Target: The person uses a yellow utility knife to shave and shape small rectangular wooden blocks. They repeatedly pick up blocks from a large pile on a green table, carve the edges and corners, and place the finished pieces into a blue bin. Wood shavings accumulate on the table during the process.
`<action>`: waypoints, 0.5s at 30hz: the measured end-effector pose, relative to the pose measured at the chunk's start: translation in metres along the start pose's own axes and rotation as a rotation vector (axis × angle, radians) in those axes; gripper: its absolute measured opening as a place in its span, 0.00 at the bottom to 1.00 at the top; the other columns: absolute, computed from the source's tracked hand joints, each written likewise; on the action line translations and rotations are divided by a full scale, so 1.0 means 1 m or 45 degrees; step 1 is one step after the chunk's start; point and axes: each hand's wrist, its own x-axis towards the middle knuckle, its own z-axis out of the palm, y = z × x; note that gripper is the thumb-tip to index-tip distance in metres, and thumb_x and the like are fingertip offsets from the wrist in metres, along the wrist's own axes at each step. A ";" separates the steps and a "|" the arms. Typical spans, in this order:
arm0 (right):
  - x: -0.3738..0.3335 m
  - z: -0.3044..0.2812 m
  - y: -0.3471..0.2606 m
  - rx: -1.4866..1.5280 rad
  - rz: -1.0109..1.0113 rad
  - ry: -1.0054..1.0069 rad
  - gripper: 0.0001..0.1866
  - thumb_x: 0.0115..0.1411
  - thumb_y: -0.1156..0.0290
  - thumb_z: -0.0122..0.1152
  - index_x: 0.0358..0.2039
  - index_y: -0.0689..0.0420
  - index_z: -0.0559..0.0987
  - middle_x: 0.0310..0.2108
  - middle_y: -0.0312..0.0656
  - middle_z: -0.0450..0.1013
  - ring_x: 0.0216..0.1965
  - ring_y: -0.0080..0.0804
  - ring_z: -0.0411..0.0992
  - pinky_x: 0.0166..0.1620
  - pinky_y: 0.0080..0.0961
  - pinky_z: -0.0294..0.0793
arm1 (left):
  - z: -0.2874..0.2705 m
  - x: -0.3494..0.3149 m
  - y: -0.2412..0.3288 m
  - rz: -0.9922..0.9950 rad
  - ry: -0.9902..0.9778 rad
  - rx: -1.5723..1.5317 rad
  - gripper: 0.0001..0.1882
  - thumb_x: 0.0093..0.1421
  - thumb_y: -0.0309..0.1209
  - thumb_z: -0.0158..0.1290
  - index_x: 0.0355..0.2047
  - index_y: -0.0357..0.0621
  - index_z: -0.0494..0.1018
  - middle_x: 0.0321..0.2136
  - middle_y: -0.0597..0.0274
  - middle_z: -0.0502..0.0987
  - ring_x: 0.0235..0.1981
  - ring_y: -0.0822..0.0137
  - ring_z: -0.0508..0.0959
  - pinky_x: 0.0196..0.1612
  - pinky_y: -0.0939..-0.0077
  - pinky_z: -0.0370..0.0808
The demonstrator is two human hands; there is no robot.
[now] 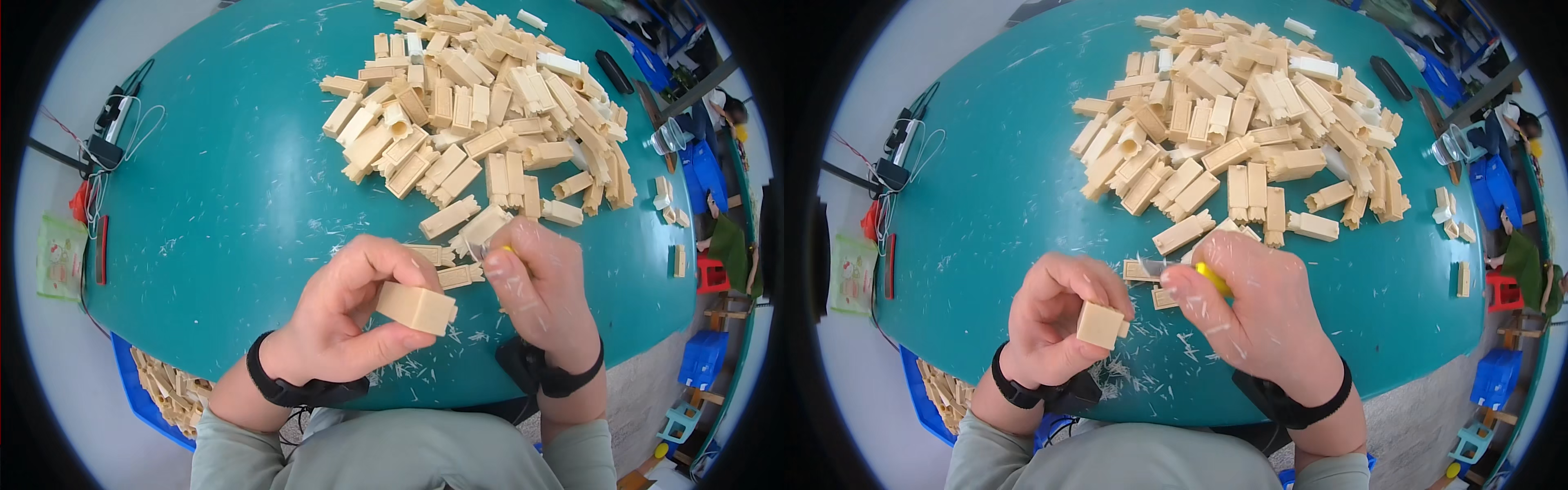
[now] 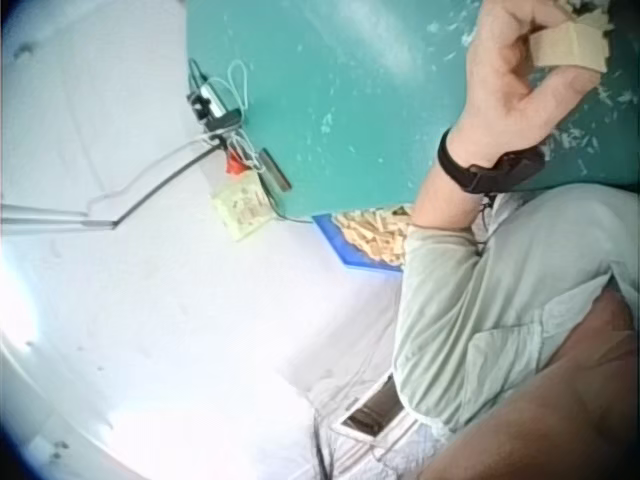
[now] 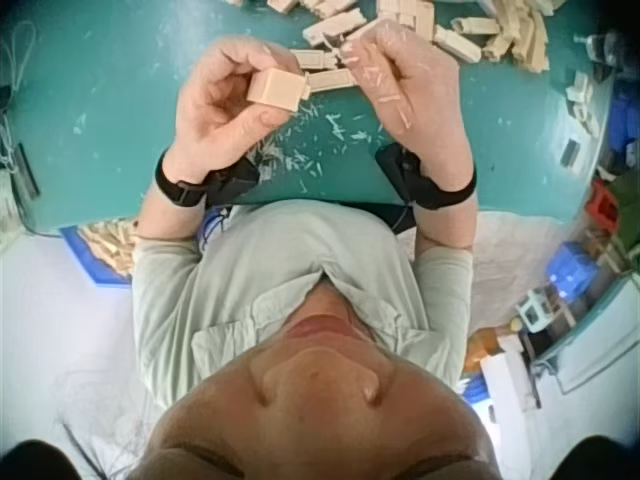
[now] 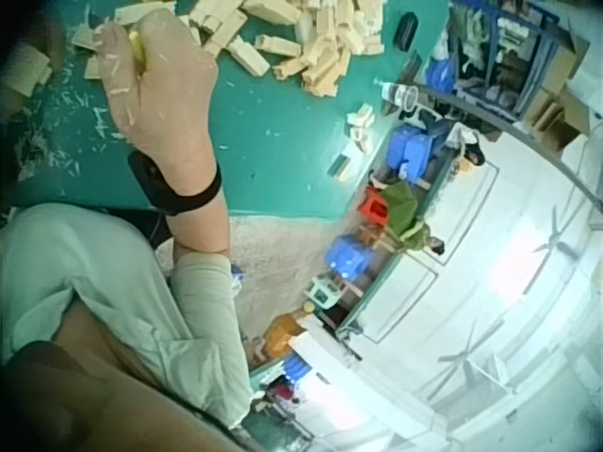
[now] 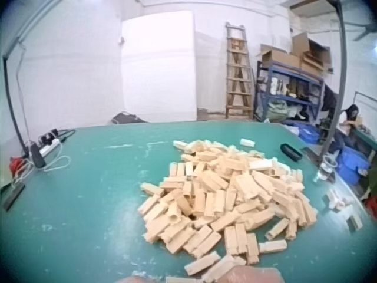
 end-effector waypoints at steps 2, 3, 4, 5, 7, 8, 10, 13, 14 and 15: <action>-0.002 -0.003 -0.007 0.095 -0.045 -0.038 0.12 0.52 0.64 0.61 0.21 0.59 0.73 0.16 0.44 0.65 0.17 0.37 0.65 0.21 0.25 0.63 | 0.000 0.000 -0.001 0.022 0.030 0.026 0.20 0.51 0.32 0.59 0.39 0.46 0.61 0.34 0.52 0.71 0.33 0.70 0.71 0.35 0.78 0.68; -0.003 -0.004 -0.009 0.142 -0.067 -0.057 0.12 0.53 0.64 0.61 0.21 0.59 0.73 0.16 0.44 0.65 0.17 0.37 0.64 0.20 0.25 0.63 | 0.000 0.000 -0.001 0.027 0.057 0.032 0.20 0.51 0.32 0.59 0.39 0.46 0.60 0.34 0.52 0.71 0.33 0.70 0.71 0.35 0.79 0.68; -0.004 -0.003 -0.009 0.154 -0.093 -0.073 0.12 0.52 0.64 0.61 0.21 0.59 0.73 0.16 0.43 0.65 0.17 0.37 0.64 0.20 0.25 0.62 | 0.000 0.000 -0.002 0.030 0.082 0.036 0.20 0.51 0.32 0.59 0.39 0.46 0.60 0.34 0.52 0.71 0.33 0.70 0.71 0.35 0.79 0.67; -0.005 -0.002 -0.010 0.165 -0.118 -0.088 0.13 0.52 0.63 0.61 0.21 0.59 0.73 0.16 0.43 0.65 0.17 0.37 0.64 0.20 0.25 0.62 | -0.002 0.000 -0.002 0.067 0.063 0.056 0.19 0.51 0.28 0.58 0.40 0.44 0.60 0.34 0.54 0.70 0.34 0.70 0.71 0.36 0.78 0.68; -0.006 0.000 -0.009 0.141 -0.163 -0.113 0.14 0.52 0.62 0.62 0.20 0.59 0.72 0.16 0.43 0.65 0.16 0.37 0.64 0.20 0.25 0.62 | -0.007 0.001 -0.002 0.138 0.020 0.095 0.18 0.52 0.21 0.55 0.41 0.41 0.60 0.34 0.57 0.70 0.35 0.69 0.71 0.38 0.76 0.68; -0.006 0.000 -0.009 0.106 -0.182 -0.122 0.14 0.51 0.62 0.63 0.20 0.59 0.72 0.16 0.42 0.65 0.16 0.37 0.64 0.19 0.26 0.62 | -0.008 0.002 -0.001 0.139 0.023 0.106 0.18 0.52 0.21 0.55 0.41 0.41 0.60 0.35 0.57 0.70 0.35 0.69 0.71 0.38 0.76 0.68; -0.006 0.001 -0.008 0.042 -0.209 -0.143 0.15 0.51 0.61 0.63 0.21 0.58 0.72 0.16 0.42 0.65 0.16 0.38 0.64 0.19 0.26 0.62 | -0.007 0.002 0.000 0.142 0.031 0.126 0.18 0.52 0.21 0.55 0.41 0.41 0.60 0.35 0.57 0.70 0.35 0.69 0.71 0.38 0.76 0.68; -0.006 0.001 -0.009 -0.030 -0.234 -0.165 0.15 0.50 0.60 0.64 0.21 0.58 0.71 0.16 0.42 0.65 0.16 0.38 0.64 0.19 0.26 0.62 | -0.005 0.000 -0.003 0.115 0.083 0.165 0.22 0.52 0.35 0.59 0.41 0.44 0.60 0.34 0.54 0.70 0.34 0.70 0.69 0.36 0.79 0.66; -0.006 0.000 -0.009 -0.044 -0.243 -0.164 0.15 0.50 0.60 0.64 0.21 0.58 0.71 0.16 0.42 0.65 0.16 0.38 0.64 0.19 0.26 0.62 | -0.003 -0.001 -0.002 0.077 0.116 0.169 0.22 0.52 0.35 0.58 0.42 0.44 0.61 0.34 0.54 0.70 0.34 0.70 0.69 0.37 0.78 0.66; -0.006 0.000 -0.009 -0.059 -0.253 -0.162 0.15 0.50 0.60 0.64 0.21 0.58 0.71 0.16 0.42 0.65 0.16 0.38 0.64 0.19 0.26 0.62 | -0.001 -0.001 0.000 0.038 0.150 0.172 0.22 0.52 0.35 0.58 0.43 0.43 0.61 0.34 0.54 0.70 0.35 0.69 0.70 0.37 0.78 0.66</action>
